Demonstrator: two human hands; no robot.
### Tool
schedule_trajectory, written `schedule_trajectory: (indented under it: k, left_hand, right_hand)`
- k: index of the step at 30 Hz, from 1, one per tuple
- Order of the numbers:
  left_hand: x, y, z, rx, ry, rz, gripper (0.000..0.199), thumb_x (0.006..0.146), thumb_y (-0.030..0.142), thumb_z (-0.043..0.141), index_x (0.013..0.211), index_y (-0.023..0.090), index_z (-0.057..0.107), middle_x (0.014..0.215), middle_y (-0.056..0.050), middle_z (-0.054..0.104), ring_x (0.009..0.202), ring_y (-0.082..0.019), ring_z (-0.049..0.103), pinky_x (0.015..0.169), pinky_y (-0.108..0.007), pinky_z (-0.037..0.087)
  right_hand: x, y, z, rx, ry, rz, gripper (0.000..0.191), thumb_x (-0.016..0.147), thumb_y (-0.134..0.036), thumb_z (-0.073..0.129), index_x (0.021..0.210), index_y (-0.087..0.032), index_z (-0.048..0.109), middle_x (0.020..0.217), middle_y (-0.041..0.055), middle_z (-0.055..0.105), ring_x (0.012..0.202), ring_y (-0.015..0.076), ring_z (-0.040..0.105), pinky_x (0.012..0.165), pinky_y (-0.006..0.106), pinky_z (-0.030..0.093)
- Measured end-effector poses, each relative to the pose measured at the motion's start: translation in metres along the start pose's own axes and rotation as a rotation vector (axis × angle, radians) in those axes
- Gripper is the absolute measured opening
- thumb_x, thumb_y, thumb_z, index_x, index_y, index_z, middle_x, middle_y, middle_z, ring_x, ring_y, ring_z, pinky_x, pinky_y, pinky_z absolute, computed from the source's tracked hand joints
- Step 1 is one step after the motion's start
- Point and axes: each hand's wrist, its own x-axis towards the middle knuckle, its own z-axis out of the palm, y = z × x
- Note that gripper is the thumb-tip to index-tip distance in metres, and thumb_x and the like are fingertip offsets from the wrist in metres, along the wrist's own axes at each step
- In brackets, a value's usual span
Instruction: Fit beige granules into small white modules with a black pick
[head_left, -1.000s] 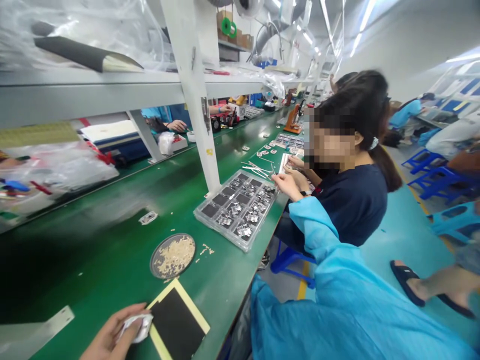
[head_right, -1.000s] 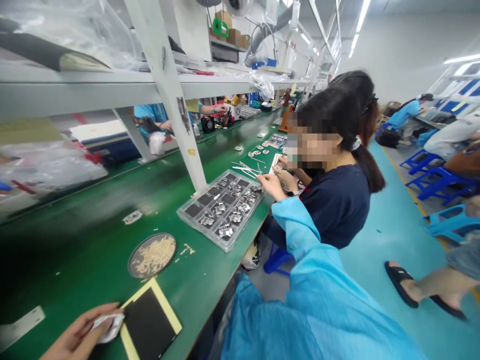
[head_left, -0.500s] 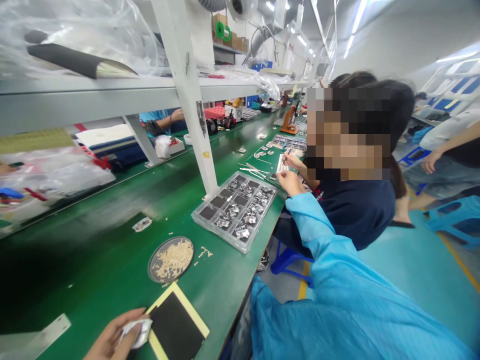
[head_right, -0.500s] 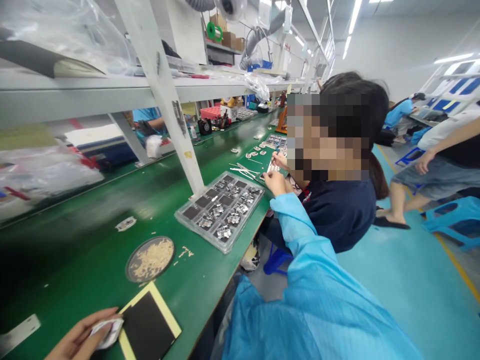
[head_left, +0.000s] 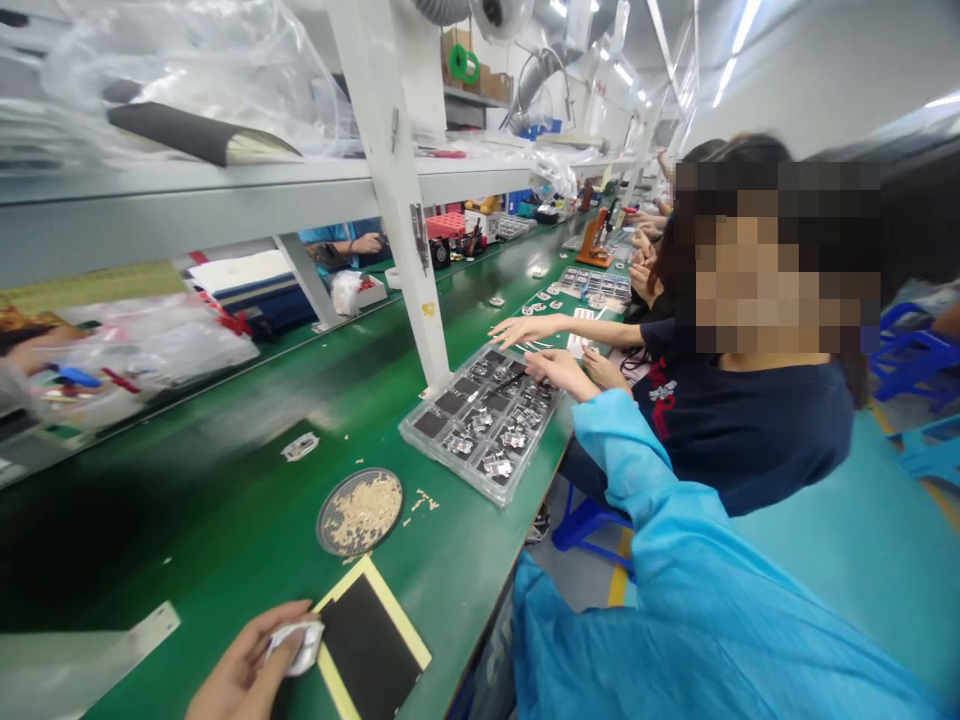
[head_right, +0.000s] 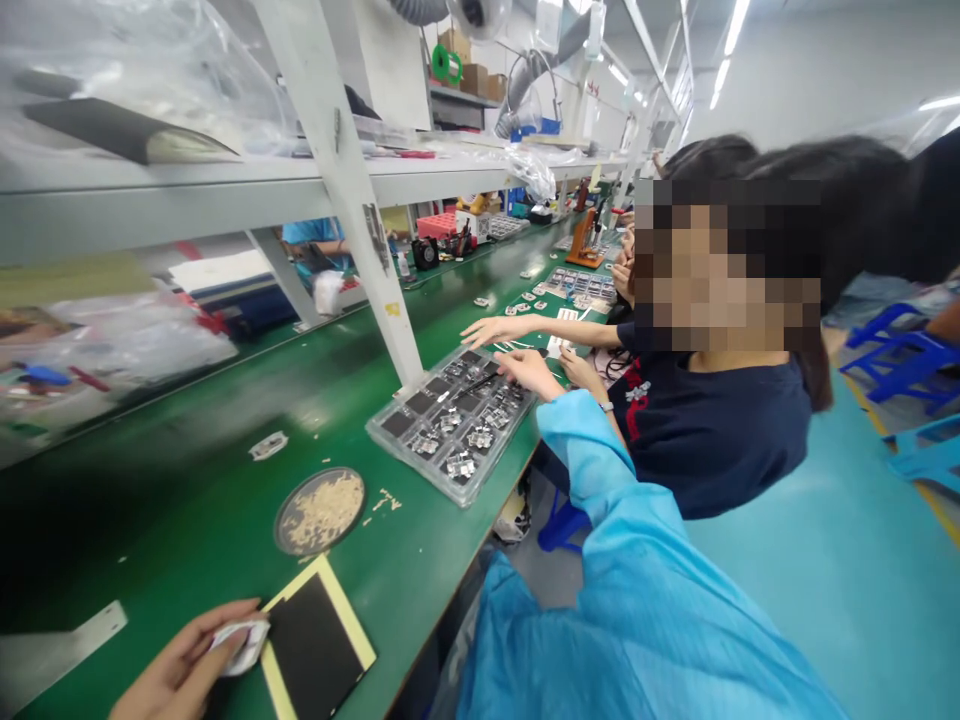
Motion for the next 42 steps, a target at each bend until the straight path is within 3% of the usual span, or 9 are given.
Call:
schedule_trajectory:
  k: [4, 8, 17, 21, 25, 29, 33, 38, 42]
  left_hand:
    - [-0.006, 0.006, 0.001, 0.051, 0.021, 0.028, 0.075, 0.051, 0.072, 0.069, 0.105, 0.02, 0.066, 0.113, -0.007, 0.073, 0.108, -0.03, 0.066, 0.086, -0.033, 0.053]
    - [-0.008, 0.004, 0.001, 0.073, 0.015, 0.029, 0.076, 0.054, 0.073, 0.067, 0.108, 0.02, 0.065, 0.111, -0.007, 0.072, 0.104, -0.029, 0.067, 0.083, -0.032, 0.052]
    - [-0.017, 0.024, 0.002, 0.048, 0.003, -0.048, 0.081, 0.047, 0.074, 0.065, 0.108, 0.02, 0.064, 0.114, -0.007, 0.072, 0.11, -0.031, 0.064, 0.088, -0.033, 0.05]
    - [-0.024, 0.028, 0.002, -0.038, 0.048, -0.072, 0.081, 0.047, 0.071, 0.069, 0.11, 0.02, 0.064, 0.114, -0.006, 0.072, 0.108, -0.029, 0.065, 0.081, -0.03, 0.052]
    - [-0.027, 0.023, 0.005, -0.167, 0.06, -0.077, 0.082, 0.051, 0.071, 0.073, 0.116, 0.021, 0.062, 0.114, -0.004, 0.071, 0.104, -0.024, 0.066, 0.074, -0.024, 0.052]
    - [-0.029, 0.02, 0.007, -0.263, 0.037, -0.068, 0.082, 0.054, 0.072, 0.076, 0.116, 0.02, 0.063, 0.114, -0.005, 0.071, 0.102, -0.022, 0.064, 0.069, -0.021, 0.052]
    - [-0.034, 0.023, 0.008, -0.361, -0.009, -0.061, 0.082, 0.054, 0.065, 0.082, 0.12, 0.02, 0.063, 0.119, -0.006, 0.069, 0.106, -0.023, 0.064, 0.065, -0.019, 0.052]
    - [-0.038, 0.028, 0.012, -0.384, -0.024, -0.061, 0.083, 0.052, 0.058, 0.087, 0.122, 0.023, 0.062, 0.123, -0.004, 0.068, 0.117, -0.024, 0.063, 0.081, -0.02, 0.055]
    - [-0.038, 0.03, 0.015, -0.323, -0.021, -0.032, 0.084, 0.049, 0.056, 0.087, 0.123, 0.024, 0.061, 0.123, -0.003, 0.069, 0.119, -0.025, 0.063, 0.088, -0.022, 0.055]
  right_hand:
    - [-0.01, -0.017, 0.029, -0.045, -0.096, -0.081, 0.041, 0.094, -0.047, 0.057, 0.104, -0.011, 0.073, 0.085, 0.0056, 0.071, 0.067, 0.0097, 0.059, 0.063, 0.021, 0.042]
    - [-0.008, -0.025, 0.04, -0.186, -0.134, -0.167, 0.025, 0.086, -0.036, 0.068, 0.101, -0.018, 0.075, 0.082, 0.0024, 0.069, 0.069, 0.011, 0.056, 0.064, 0.022, 0.038]
    - [0.001, -0.038, 0.042, -0.466, -0.177, -0.235, 0.018, 0.078, -0.032, 0.078, 0.086, -0.017, 0.073, 0.092, 0.0055, 0.067, 0.08, 0.0148, 0.056, 0.07, 0.024, 0.035]
    - [-0.013, -0.05, 0.036, -0.489, -0.146, -0.34, 0.016, 0.085, -0.03, 0.072, 0.091, -0.016, 0.069, 0.104, 0.0088, 0.065, 0.094, 0.0182, 0.056, 0.082, 0.027, 0.037]
    - [-0.037, -0.066, 0.034, -0.454, -0.096, -0.425, 0.019, 0.096, -0.033, 0.059, 0.101, -0.016, 0.064, 0.099, 0.0094, 0.066, 0.099, 0.0212, 0.056, 0.09, 0.032, 0.035]
    - [-0.065, -0.085, 0.04, -0.392, -0.109, -0.465, 0.021, 0.098, -0.035, 0.055, 0.108, -0.017, 0.06, 0.092, 0.0064, 0.069, 0.089, 0.0188, 0.06, 0.085, 0.031, 0.038]
    - [-0.097, -0.107, 0.053, -0.079, -0.213, -0.547, 0.028, 0.102, -0.033, 0.048, 0.126, -0.02, 0.054, 0.092, 0.0012, 0.07, 0.078, 0.0133, 0.063, 0.075, 0.026, 0.044]
    - [-0.138, -0.138, 0.086, 0.312, -0.381, -0.754, 0.03, 0.102, -0.023, 0.042, 0.121, -0.019, 0.065, 0.102, 0.0048, 0.07, 0.095, 0.0134, 0.065, 0.092, 0.028, 0.05]
    - [-0.162, -0.154, 0.122, 0.492, -0.496, -0.745, 0.033, 0.097, -0.014, 0.043, 0.121, -0.017, 0.066, 0.108, 0.0059, 0.07, 0.099, 0.0128, 0.066, 0.094, 0.027, 0.052]
